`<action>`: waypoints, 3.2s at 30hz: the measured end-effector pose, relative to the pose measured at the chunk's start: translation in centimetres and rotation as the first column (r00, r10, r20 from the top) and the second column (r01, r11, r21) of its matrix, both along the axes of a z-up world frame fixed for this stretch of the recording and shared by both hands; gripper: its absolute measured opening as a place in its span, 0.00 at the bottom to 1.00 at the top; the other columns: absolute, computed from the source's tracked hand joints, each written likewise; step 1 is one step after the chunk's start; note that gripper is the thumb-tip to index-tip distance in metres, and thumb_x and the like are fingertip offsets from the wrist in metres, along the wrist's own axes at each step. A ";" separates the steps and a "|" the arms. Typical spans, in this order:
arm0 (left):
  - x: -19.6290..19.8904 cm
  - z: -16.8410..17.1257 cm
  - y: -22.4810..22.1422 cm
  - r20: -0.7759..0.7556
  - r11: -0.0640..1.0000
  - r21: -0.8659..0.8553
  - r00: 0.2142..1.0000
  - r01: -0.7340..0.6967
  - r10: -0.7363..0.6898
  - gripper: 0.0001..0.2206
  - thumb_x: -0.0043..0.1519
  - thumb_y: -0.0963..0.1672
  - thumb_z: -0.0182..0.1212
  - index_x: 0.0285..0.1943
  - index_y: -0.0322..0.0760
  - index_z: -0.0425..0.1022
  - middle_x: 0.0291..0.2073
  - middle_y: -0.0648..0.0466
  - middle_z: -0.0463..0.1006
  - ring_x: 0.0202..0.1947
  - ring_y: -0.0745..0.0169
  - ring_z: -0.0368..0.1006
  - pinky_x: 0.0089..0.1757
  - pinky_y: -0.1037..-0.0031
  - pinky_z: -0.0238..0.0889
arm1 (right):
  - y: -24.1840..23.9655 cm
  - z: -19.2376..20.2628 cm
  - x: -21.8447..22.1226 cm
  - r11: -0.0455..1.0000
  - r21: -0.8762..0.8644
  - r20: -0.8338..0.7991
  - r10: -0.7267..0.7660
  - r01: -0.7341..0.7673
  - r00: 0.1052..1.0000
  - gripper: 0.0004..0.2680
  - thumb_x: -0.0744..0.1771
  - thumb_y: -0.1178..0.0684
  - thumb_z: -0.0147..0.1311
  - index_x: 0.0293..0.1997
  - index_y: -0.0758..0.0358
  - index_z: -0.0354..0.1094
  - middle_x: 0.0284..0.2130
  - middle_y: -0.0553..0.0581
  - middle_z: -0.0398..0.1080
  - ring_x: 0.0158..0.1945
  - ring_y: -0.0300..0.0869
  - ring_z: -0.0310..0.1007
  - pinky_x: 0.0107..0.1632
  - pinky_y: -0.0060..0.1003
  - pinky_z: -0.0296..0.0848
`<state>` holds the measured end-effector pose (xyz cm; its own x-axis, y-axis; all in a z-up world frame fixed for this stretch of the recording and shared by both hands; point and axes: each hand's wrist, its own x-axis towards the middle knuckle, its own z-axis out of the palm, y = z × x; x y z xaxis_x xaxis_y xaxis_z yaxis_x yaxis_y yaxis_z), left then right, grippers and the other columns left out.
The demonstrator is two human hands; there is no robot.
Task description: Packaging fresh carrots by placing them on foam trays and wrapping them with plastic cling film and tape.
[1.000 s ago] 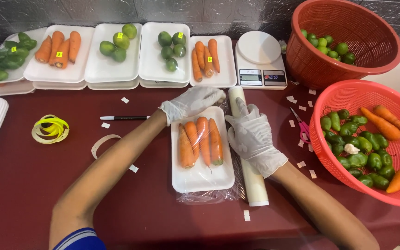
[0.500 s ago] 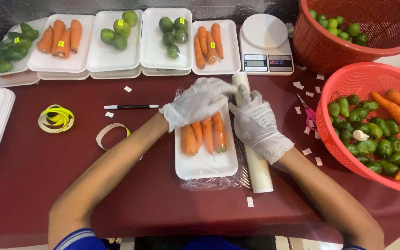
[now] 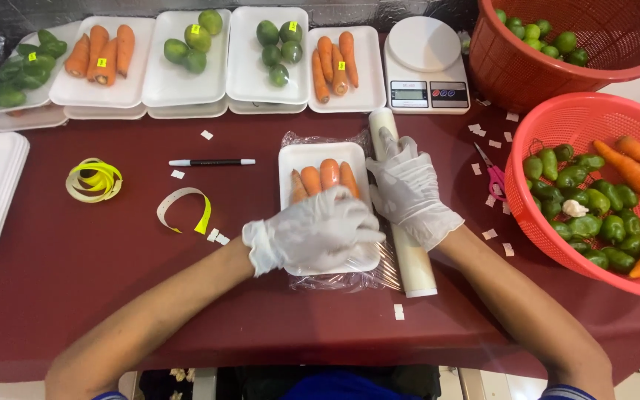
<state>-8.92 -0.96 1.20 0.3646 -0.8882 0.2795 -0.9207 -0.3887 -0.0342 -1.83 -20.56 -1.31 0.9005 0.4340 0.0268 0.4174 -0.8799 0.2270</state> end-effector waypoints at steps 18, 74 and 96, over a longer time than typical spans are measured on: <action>-7.2 -4.2 10.8 0.376 0.999 -0.052 0.926 -0.003 0.022 0.11 0.70 0.44 0.45 0.56 0.49 0.72 0.57 0.55 0.70 0.50 0.54 0.67 0.47 0.61 0.65 | -1.0 -2.2 0.4 0.988 0.055 0.177 0.134 -0.145 0.975 0.18 0.61 0.44 0.53 0.56 0.45 0.73 0.55 0.64 0.64 0.69 0.63 0.52 0.55 0.52 0.66; -9.0 -1.5 -0.9 0.143 0.996 -0.020 0.986 -0.087 0.089 0.09 0.62 0.49 0.54 0.46 0.47 0.71 0.55 0.58 0.75 0.56 0.57 0.67 0.55 0.50 0.55 | -0.7 -0.9 0.1 0.974 0.108 0.236 0.171 -0.201 0.957 0.10 0.59 0.48 0.52 0.39 0.53 0.70 0.68 0.65 0.56 0.47 0.57 0.60 0.32 0.50 0.70; -2.3 -1.8 0.8 -0.056 0.852 -0.056 0.853 -0.521 0.518 0.19 0.65 0.54 0.51 0.56 0.43 0.67 0.53 0.50 0.63 0.52 0.49 0.62 0.46 0.49 0.49 | -0.3 -1.1 0.0 0.996 0.071 0.163 0.043 -0.055 0.986 0.10 0.63 0.44 0.52 0.46 0.33 0.74 0.54 0.56 0.65 0.59 0.58 0.62 0.45 0.50 0.68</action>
